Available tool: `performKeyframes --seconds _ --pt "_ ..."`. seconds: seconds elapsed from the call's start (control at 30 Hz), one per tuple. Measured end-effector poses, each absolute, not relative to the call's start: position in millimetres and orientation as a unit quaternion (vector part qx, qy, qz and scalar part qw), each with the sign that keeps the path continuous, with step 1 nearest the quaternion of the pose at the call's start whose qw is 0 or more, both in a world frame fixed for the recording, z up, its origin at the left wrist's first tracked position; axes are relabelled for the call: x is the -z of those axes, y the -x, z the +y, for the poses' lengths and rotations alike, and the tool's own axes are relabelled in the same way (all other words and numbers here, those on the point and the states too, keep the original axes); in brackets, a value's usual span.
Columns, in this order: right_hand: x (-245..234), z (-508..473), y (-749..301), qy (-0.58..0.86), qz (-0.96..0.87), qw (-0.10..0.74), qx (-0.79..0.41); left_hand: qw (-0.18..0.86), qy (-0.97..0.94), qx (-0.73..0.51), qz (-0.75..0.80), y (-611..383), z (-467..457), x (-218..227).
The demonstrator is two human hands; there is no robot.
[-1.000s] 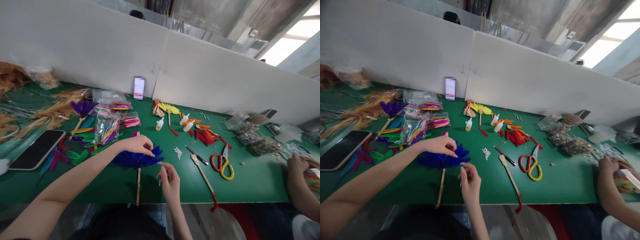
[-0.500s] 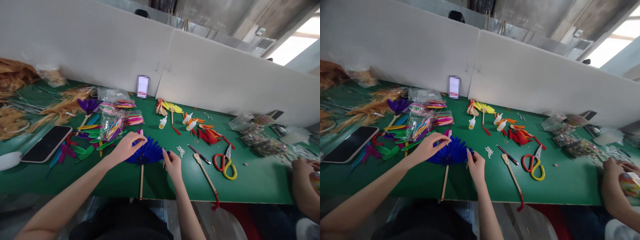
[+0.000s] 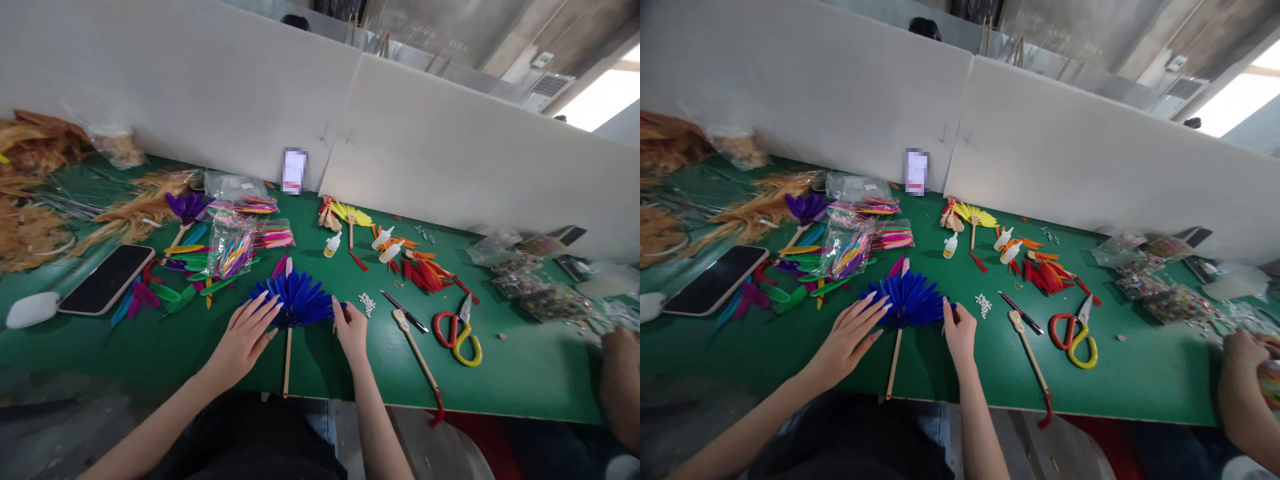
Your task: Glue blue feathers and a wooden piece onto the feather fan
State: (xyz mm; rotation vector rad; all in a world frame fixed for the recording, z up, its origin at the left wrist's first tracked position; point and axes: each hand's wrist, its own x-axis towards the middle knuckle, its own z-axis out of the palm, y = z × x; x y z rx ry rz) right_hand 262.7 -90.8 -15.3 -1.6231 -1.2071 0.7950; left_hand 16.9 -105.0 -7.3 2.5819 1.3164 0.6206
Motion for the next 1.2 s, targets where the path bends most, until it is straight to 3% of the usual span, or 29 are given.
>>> performKeyframes --seconds 0.5,1.2 --pt "15 -95 -257 0.659 -0.509 0.449 -0.325 0.046 -0.911 -0.130 0.389 -23 -116 21" --pt "16 -86 -268 0.725 -0.485 0.412 -0.264 0.028 -0.915 -0.152 0.374 -39 -113 20"
